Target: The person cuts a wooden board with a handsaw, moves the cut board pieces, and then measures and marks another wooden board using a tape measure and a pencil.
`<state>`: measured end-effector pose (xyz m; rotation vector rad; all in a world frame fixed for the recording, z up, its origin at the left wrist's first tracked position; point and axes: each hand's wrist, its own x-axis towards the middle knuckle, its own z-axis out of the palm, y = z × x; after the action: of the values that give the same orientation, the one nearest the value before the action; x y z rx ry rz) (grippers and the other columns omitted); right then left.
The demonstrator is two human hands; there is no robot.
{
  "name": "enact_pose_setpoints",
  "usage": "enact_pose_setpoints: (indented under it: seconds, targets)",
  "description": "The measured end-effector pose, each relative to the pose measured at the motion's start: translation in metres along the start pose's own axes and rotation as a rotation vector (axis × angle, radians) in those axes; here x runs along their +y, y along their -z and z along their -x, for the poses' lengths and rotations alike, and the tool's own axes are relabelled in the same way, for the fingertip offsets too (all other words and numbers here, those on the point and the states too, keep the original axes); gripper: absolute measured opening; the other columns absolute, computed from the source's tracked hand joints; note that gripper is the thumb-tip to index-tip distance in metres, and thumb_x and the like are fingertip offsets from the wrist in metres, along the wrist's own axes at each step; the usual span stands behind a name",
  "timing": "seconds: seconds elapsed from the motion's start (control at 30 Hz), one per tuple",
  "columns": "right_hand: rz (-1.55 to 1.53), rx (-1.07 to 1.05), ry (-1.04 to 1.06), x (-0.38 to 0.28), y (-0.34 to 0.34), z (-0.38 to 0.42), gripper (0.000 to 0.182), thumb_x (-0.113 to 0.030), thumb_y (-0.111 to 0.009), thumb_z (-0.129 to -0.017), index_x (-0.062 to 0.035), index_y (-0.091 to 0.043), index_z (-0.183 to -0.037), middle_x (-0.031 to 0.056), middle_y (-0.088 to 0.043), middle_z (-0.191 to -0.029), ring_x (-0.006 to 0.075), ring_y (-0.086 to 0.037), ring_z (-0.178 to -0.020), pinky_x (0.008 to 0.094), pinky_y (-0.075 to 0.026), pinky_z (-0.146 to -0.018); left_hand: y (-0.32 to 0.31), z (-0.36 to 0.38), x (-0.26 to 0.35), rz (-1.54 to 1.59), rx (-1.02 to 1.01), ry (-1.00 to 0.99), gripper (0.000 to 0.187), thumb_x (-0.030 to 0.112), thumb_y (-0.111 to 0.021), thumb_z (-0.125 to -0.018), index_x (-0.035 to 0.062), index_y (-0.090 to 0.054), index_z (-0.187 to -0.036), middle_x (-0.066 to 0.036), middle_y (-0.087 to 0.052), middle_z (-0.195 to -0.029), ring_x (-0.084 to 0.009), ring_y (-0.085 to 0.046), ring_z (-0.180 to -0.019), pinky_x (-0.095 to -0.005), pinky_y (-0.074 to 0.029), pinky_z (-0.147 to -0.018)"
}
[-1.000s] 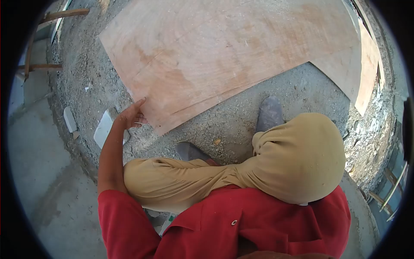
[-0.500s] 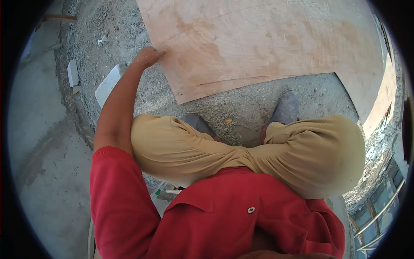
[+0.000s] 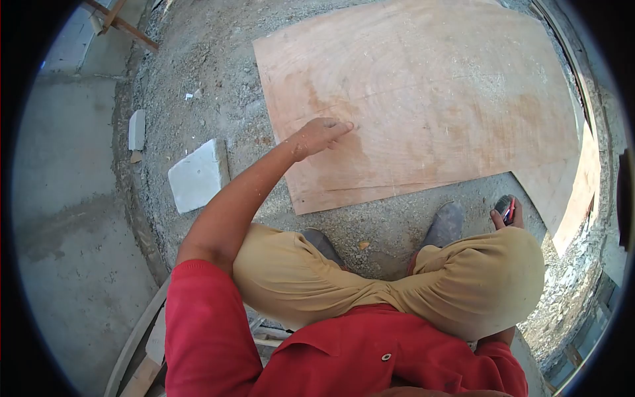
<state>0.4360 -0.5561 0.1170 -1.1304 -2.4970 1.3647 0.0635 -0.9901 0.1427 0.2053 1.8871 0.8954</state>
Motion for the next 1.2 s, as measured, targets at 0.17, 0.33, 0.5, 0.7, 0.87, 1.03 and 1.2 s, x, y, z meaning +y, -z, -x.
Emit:
enact_pose_setpoints:
  seconds: [0.17,0.33,0.5,0.7,0.87,1.03,1.2]
  targets:
    - [0.152,-0.607,0.722,-0.189,-0.096,-0.046,0.077,-0.023,-0.088,-0.069,-0.0094,-0.057,-0.138,0.0144,-0.067,-0.125,0.0326,-0.069,-0.109,0.0387,-0.055,-0.094,-0.061,0.003,0.052,0.303,-0.373,0.185,0.108,0.088,-0.029,-0.091,0.0019,-0.039,-0.156,-0.025,-0.054,-0.142,-0.0327,-0.060,-0.126,-0.0466,-0.048,-0.105]
    - [0.241,-0.886,1.184,-0.251,-0.163,-0.039,0.083,-0.034,-0.089,-0.070,-0.0122,-0.052,-0.141,0.0134,-0.064,-0.120,0.0289,-0.069,-0.099,0.0409,-0.057,-0.082,-0.072,0.032,0.054,0.596,-0.474,0.196,0.094,0.086,-0.028,-0.094,0.0108,-0.053,-0.145,-0.015,-0.064,-0.124,-0.0263,-0.066,-0.108,-0.0473,-0.055,-0.089]
    - [0.126,-0.882,0.825,-0.201,-0.157,-0.032,0.074,-0.039,-0.083,-0.079,-0.0116,-0.052,-0.139,0.0155,-0.063,-0.126,0.0356,-0.069,-0.104,0.0424,-0.057,-0.086,-0.064,0.032,0.024,0.406,-0.269,0.250,0.079,0.079,-0.037,-0.097,0.0132,-0.062,-0.131,-0.006,-0.067,-0.113,-0.0180,-0.066,-0.091,-0.0439,-0.059,-0.074]
    - [0.426,-0.937,0.881,-0.097,-0.165,-0.003,0.071,-0.041,-0.078,-0.085,-0.0109,-0.053,-0.143,0.0175,-0.063,-0.130,0.0382,-0.065,-0.113,0.0466,-0.054,-0.096,-0.034,0.016,0.021,0.609,0.090,0.087,0.053,0.059,-0.043,-0.104,0.0116,-0.063,-0.118,-0.006,-0.066,-0.104,-0.0180,-0.066,-0.090,-0.0456,-0.059,-0.077]
    - [0.083,-0.813,0.433,-0.163,-0.164,-0.033,0.079,-0.042,-0.079,-0.086,-0.0112,-0.046,-0.151,0.0176,-0.060,-0.134,0.0327,-0.064,-0.112,0.0425,-0.054,-0.094,-0.049,0.006,0.041,0.825,0.086,-0.037,0.040,0.046,-0.045,-0.101,0.0097,-0.062,-0.107,-0.008,-0.065,-0.098,-0.0218,-0.067,-0.086,-0.0457,-0.058,-0.080]
    - [0.048,-0.704,0.739,-0.225,-0.163,-0.034,0.088,-0.036,-0.081,-0.083,-0.0100,-0.039,-0.156,0.0186,-0.049,-0.144,0.0338,-0.061,-0.115,0.0403,-0.053,-0.096,-0.070,0.023,0.061,0.842,-0.144,-0.080,0.043,0.039,-0.033,-0.107,0.0076,-0.055,-0.127,-0.010,-0.065,-0.115,-0.0221,-0.067,-0.104,-0.0429,-0.055,-0.093]
    - [0.026,-0.398,1.074,-0.208,-0.179,-0.037,0.083,-0.029,-0.084,-0.074,-0.0105,-0.048,-0.146,0.0186,-0.053,-0.136,0.0348,-0.060,-0.117,0.0411,-0.052,-0.097,-0.076,0.026,0.059,0.869,-0.318,-0.038,0.054,0.045,-0.032,-0.108,0.0043,-0.049,-0.140,-0.015,-0.064,-0.123,-0.0246,-0.066,-0.108,-0.0407,-0.054,-0.096]
